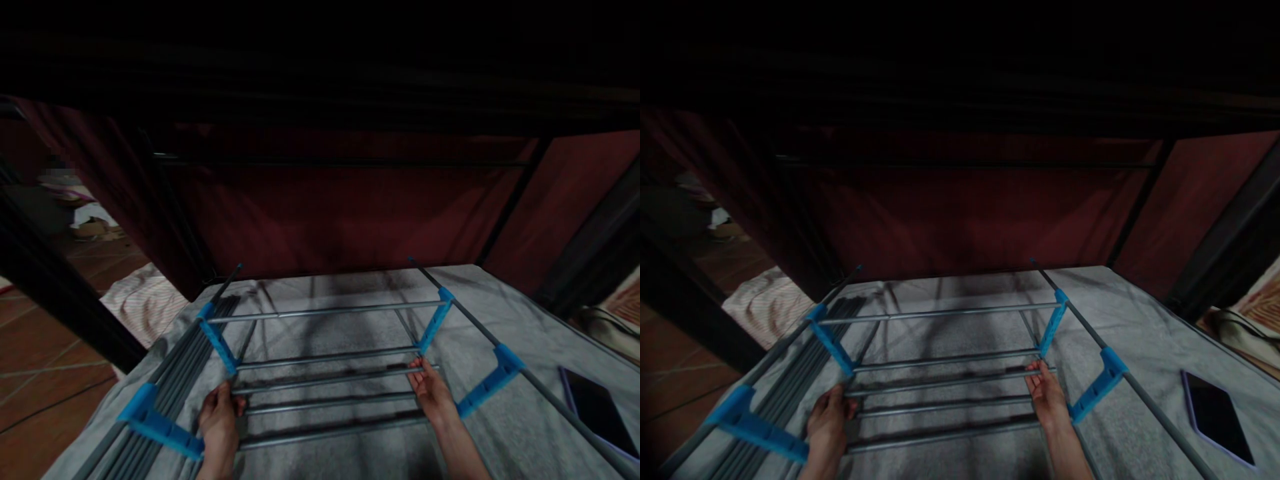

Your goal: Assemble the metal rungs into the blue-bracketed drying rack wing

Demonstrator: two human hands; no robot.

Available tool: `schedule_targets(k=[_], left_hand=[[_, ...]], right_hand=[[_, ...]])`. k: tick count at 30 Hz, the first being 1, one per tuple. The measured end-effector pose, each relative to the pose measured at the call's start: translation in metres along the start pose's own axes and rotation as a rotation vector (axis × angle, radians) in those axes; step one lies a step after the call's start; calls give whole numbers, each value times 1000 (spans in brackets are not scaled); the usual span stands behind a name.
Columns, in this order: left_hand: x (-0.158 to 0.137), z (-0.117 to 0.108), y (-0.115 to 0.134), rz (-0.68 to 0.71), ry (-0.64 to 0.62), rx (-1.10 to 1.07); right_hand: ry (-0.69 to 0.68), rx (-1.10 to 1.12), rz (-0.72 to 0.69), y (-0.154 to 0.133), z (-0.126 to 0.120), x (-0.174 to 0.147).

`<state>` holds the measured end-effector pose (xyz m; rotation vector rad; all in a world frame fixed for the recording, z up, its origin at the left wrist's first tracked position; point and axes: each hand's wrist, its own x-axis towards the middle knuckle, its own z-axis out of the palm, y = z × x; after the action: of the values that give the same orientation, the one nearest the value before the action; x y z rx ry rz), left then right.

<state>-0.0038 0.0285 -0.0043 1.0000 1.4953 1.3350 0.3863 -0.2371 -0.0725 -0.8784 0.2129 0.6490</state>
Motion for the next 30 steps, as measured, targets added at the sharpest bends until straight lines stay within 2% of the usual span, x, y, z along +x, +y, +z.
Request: schedule_targets(k=[4,12,24,30], left_hand=[[-5,0,8,-82,-6,-24],[-7,0,11,-122,-38,-194],[-12,0,16,-73,-8,-92],[-9,0,10,-92,-2,-124]], right_hand=[[5,37,58,-2,-2,3],[9,14,21,1,-2,3],[-6,-13,13,-4,-2,2],[-9,-14,18,-2,-3,3]])
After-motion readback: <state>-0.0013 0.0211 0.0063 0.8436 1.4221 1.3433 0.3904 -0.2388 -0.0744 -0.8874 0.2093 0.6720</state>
